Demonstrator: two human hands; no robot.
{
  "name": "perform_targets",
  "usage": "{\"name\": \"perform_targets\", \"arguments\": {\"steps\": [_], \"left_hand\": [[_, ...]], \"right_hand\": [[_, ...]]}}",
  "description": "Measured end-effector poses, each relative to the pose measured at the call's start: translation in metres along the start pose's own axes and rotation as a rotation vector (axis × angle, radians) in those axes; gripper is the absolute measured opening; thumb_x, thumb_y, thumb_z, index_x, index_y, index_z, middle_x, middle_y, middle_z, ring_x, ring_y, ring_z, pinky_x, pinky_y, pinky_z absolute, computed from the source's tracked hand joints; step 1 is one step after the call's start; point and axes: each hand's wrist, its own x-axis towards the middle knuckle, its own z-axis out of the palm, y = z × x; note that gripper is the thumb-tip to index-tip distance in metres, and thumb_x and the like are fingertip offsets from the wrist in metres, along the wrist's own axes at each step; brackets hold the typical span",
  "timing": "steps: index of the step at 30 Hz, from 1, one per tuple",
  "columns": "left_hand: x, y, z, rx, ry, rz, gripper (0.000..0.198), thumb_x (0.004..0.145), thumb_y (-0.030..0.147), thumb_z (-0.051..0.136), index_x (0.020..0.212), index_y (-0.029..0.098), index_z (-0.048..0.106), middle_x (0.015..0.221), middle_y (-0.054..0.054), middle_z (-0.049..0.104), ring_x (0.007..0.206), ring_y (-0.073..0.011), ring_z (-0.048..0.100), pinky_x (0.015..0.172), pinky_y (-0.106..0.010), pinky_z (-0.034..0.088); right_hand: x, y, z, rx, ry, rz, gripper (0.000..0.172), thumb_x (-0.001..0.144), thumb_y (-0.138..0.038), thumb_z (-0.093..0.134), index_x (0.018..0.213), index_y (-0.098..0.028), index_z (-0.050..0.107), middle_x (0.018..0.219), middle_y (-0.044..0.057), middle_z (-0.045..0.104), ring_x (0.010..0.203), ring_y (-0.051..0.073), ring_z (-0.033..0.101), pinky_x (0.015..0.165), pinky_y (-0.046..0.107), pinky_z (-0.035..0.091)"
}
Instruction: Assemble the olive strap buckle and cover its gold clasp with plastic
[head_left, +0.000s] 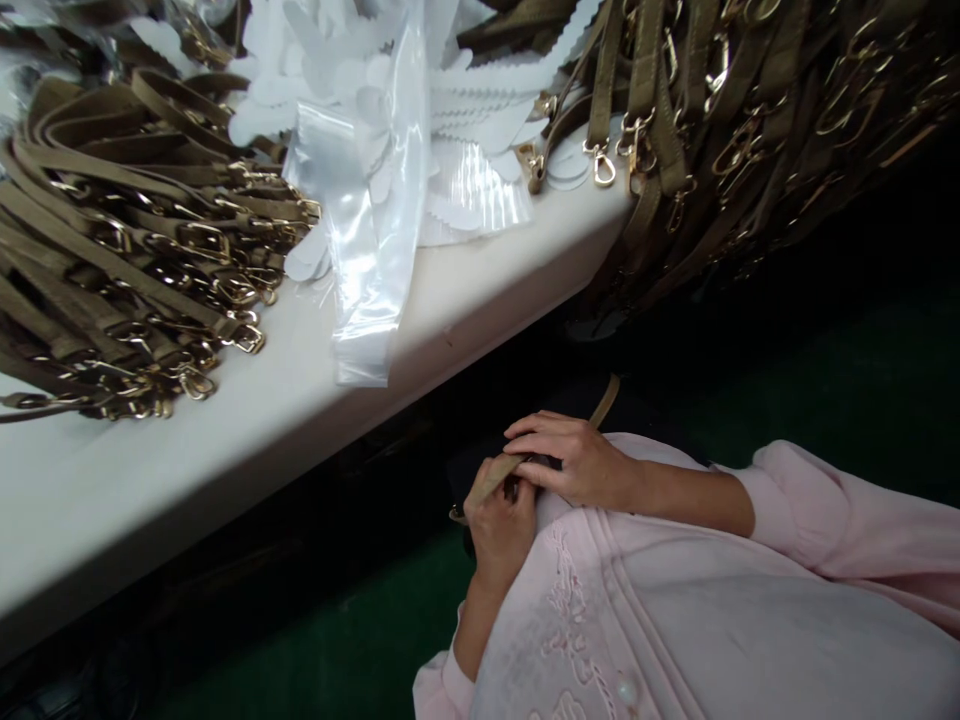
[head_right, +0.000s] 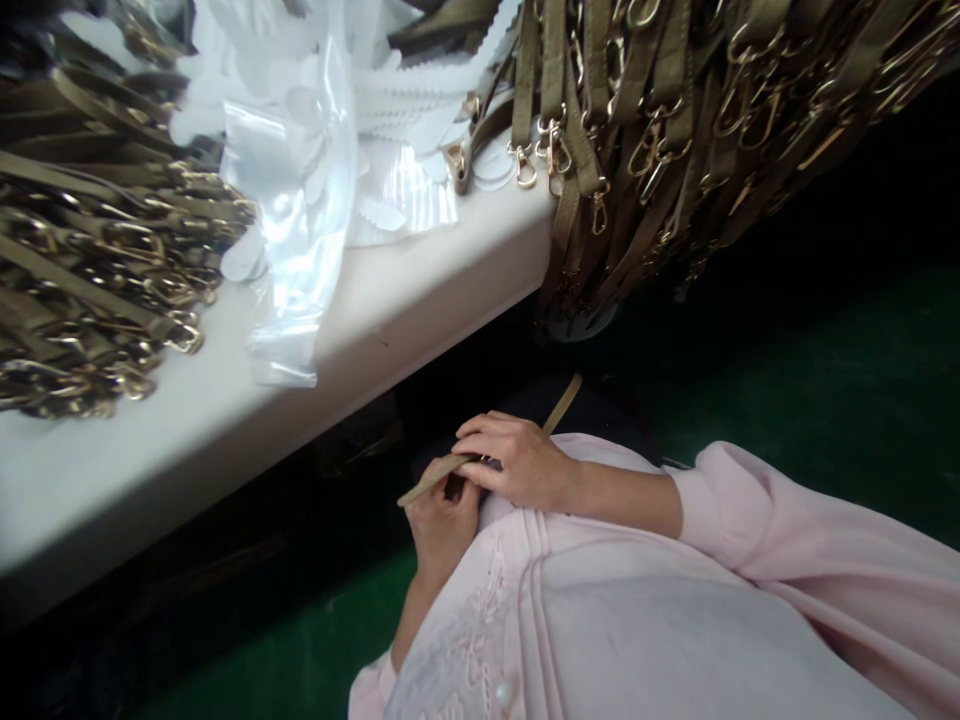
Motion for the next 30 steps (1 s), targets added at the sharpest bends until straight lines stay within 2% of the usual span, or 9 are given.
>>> {"name": "perform_targets", "arguments": {"steps": [3, 7, 9, 12, 15, 18, 22, 25, 30], "left_hand": [[-0.002, 0.004, 0.007, -0.099, -0.009, -0.062, 0.012, 0.078, 0.023, 0.075, 0.090, 0.022, 0.076, 0.083, -0.006, 0.070, 0.078, -0.0227, 0.063, 0.076, -0.032, 0.048], [0.000, 0.005, 0.015, -0.225, -0.062, -0.260, 0.017, 0.080, 0.030, 0.075, 0.093, 0.019, 0.074, 0.091, -0.006, 0.074, 0.083, -0.0221, 0.067, 0.076, -0.030, 0.051], [0.003, 0.001, 0.020, -0.268, -0.045, -0.310, 0.018, 0.079, 0.030, 0.075, 0.092, 0.018, 0.074, 0.091, -0.006, 0.074, 0.083, -0.0213, 0.067, 0.076, -0.030, 0.051], [0.008, -0.011, 0.026, -0.336, 0.008, -0.384, 0.018, 0.076, 0.030, 0.077, 0.087, 0.016, 0.074, 0.085, -0.006, 0.073, 0.078, -0.0186, 0.065, 0.073, -0.027, 0.049], [0.010, -0.022, 0.028, -0.425, -0.008, -0.457, 0.022, 0.074, 0.032, 0.078, 0.085, 0.014, 0.072, 0.078, -0.005, 0.070, 0.070, -0.0155, 0.061, 0.066, -0.025, 0.046], [0.010, -0.024, 0.027, -0.509, -0.063, -0.471, 0.026, 0.076, 0.036, 0.077, 0.089, 0.015, 0.068, 0.074, -0.001, 0.065, 0.059, -0.0103, 0.053, 0.056, -0.021, 0.040], [0.010, -0.018, 0.025, -0.608, -0.146, -0.463, 0.027, 0.080, 0.039, 0.075, 0.090, 0.017, 0.062, 0.071, 0.002, 0.058, 0.052, -0.0065, 0.042, 0.049, -0.018, 0.033], [0.010, -0.016, 0.024, -0.673, -0.198, -0.467, 0.026, 0.081, 0.037, 0.074, 0.091, 0.017, 0.062, 0.078, -0.001, 0.061, 0.057, -0.0078, 0.046, 0.052, -0.019, 0.037], [0.012, -0.017, 0.023, -0.776, -0.232, -0.508, 0.021, 0.084, 0.033, 0.072, 0.092, 0.016, 0.064, 0.080, -0.003, 0.063, 0.059, -0.0074, 0.046, 0.051, -0.017, 0.035]], "right_hand": [[-0.001, 0.000, -0.001, -0.053, 0.099, 0.006, 0.020, 0.098, -0.024, 0.054, 0.093, -0.017, 0.073, 0.094, 0.008, 0.069, 0.088, 0.020, 0.064, 0.081, 0.035, 0.054], [-0.006, 0.005, -0.006, 0.195, 0.183, 0.335, 0.038, 0.094, -0.040, 0.061, 0.066, -0.015, 0.069, 0.070, 0.004, 0.065, 0.064, 0.015, 0.061, 0.057, 0.025, 0.050], [-0.010, 0.005, -0.008, 0.240, 0.217, 0.416, 0.040, 0.093, -0.043, 0.062, 0.066, -0.015, 0.070, 0.069, 0.005, 0.067, 0.063, 0.016, 0.064, 0.055, 0.025, 0.051], [-0.016, 0.001, -0.010, 0.116, 0.352, 0.188, 0.022, 0.093, -0.031, 0.063, 0.083, -0.016, 0.075, 0.089, 0.008, 0.074, 0.083, 0.021, 0.070, 0.075, 0.032, 0.057], [-0.018, -0.002, -0.009, 0.019, 0.337, 0.002, 0.014, 0.094, -0.022, 0.061, 0.096, -0.018, 0.074, 0.098, 0.008, 0.075, 0.091, 0.022, 0.070, 0.083, 0.035, 0.058], [-0.013, 0.004, -0.008, 0.122, 0.343, 0.235, 0.021, 0.095, -0.034, 0.061, 0.085, -0.018, 0.071, 0.083, 0.006, 0.074, 0.075, 0.020, 0.071, 0.070, 0.031, 0.060], [-0.003, 0.021, -0.010, 0.558, 0.416, 0.627, 0.039, 0.087, -0.054, 0.066, 0.082, -0.016, 0.061, 0.069, 0.005, 0.070, 0.061, 0.018, 0.070, 0.057, 0.025, 0.060], [0.000, 0.028, -0.012, 0.748, 0.387, 0.727, 0.042, 0.082, -0.056, 0.070, 0.082, -0.015, 0.058, 0.070, 0.005, 0.070, 0.062, 0.016, 0.070, 0.055, 0.020, 0.059], [0.000, 0.029, -0.012, 0.817, 0.397, 0.743, 0.041, 0.083, -0.055, 0.070, 0.081, -0.016, 0.056, 0.071, 0.005, 0.070, 0.059, 0.015, 0.070, 0.052, 0.018, 0.057]]}}
